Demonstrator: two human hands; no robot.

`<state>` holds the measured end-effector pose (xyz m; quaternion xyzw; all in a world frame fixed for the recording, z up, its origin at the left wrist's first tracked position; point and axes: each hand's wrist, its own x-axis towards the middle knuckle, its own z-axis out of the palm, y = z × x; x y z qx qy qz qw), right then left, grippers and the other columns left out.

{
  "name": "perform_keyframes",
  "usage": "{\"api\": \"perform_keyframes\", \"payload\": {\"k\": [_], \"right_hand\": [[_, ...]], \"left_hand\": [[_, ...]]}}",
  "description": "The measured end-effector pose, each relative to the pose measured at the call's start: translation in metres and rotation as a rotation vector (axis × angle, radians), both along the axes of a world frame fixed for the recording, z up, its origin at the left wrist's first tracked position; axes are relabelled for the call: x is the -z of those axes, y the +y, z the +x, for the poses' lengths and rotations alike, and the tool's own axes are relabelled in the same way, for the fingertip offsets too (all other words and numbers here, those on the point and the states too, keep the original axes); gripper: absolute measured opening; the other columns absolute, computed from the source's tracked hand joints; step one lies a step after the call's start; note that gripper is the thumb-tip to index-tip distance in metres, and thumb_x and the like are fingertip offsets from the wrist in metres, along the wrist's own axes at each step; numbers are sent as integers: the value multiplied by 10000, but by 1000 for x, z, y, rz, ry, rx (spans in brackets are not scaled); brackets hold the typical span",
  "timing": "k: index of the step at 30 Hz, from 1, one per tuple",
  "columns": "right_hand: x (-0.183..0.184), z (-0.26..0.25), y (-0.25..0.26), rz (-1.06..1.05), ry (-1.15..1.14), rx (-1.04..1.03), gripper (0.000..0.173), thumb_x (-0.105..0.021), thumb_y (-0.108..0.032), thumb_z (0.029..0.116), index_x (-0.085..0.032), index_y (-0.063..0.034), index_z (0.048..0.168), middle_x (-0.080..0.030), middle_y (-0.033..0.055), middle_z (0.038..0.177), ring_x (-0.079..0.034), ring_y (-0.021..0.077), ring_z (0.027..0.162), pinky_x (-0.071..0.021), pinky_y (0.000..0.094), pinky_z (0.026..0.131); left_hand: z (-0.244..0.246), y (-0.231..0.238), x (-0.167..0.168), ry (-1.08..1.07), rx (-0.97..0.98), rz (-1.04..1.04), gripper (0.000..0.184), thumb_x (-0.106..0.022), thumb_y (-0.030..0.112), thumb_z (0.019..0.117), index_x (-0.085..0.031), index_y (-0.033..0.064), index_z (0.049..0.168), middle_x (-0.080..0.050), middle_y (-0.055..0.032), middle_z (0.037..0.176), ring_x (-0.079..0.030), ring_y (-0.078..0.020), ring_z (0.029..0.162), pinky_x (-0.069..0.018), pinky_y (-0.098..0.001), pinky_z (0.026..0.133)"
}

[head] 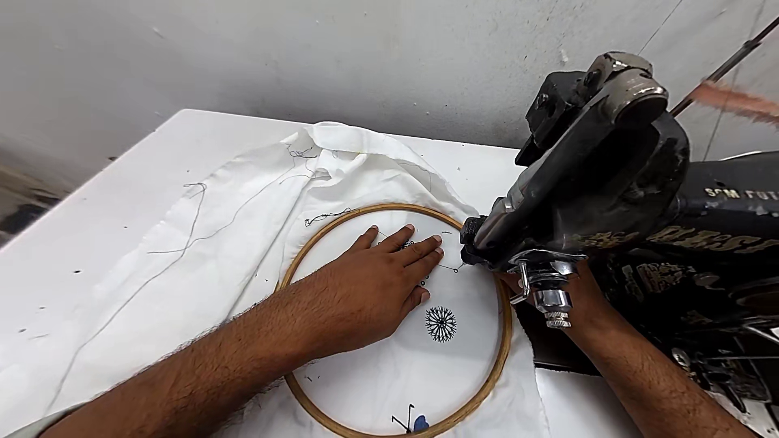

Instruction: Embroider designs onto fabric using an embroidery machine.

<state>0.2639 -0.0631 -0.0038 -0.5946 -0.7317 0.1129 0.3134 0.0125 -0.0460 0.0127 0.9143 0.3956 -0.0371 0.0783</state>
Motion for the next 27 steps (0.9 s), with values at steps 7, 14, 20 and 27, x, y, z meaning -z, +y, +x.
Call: {"api": "perform_keyframes", "payload": {"k": [7, 14, 20, 27], "right_hand": [[9, 3, 7, 95, 31, -39, 208, -707, -152, 816, -687, 5, 951, -666, 87, 830, -629, 72, 767, -500, 230, 734], [6, 4, 7, 84, -15, -42, 218, -704, -150, 839, -686, 3, 993, -674, 111, 870, -652, 124, 810, -519, 286, 766], [8, 2, 6, 95, 58, -60, 217, -701, -163, 842, -679, -18, 1002, -663, 57, 876, -621, 26, 824, -489, 187, 769], [2, 3, 5, 67, -26, -30, 194, -706, -135, 833, -679, 13, 955, -662, 122, 840, -639, 140, 785, -502, 316, 742]], "left_hand": [[1, -2, 1, 1, 3, 8, 559, -297, 427, 1106, -399, 182, 1598, -302, 30, 1688, -244, -266, 1568, -253, -637, 1208], [1, 2, 4, -7, 3, 23, 564, -279, 438, 1105, -406, 186, 1594, -306, 33, 1686, -243, -263, 1569, -251, -633, 1211], [0, -2, 0, 6, -7, 3, 561, -285, 441, 1105, -404, 197, 1596, -302, 40, 1687, -251, -261, 1566, -256, -635, 1207], [3, -1, 2, 0, -5, 7, 561, -281, 428, 1108, -397, 184, 1599, -294, 31, 1691, -231, -261, 1572, -232, -637, 1216]]}}
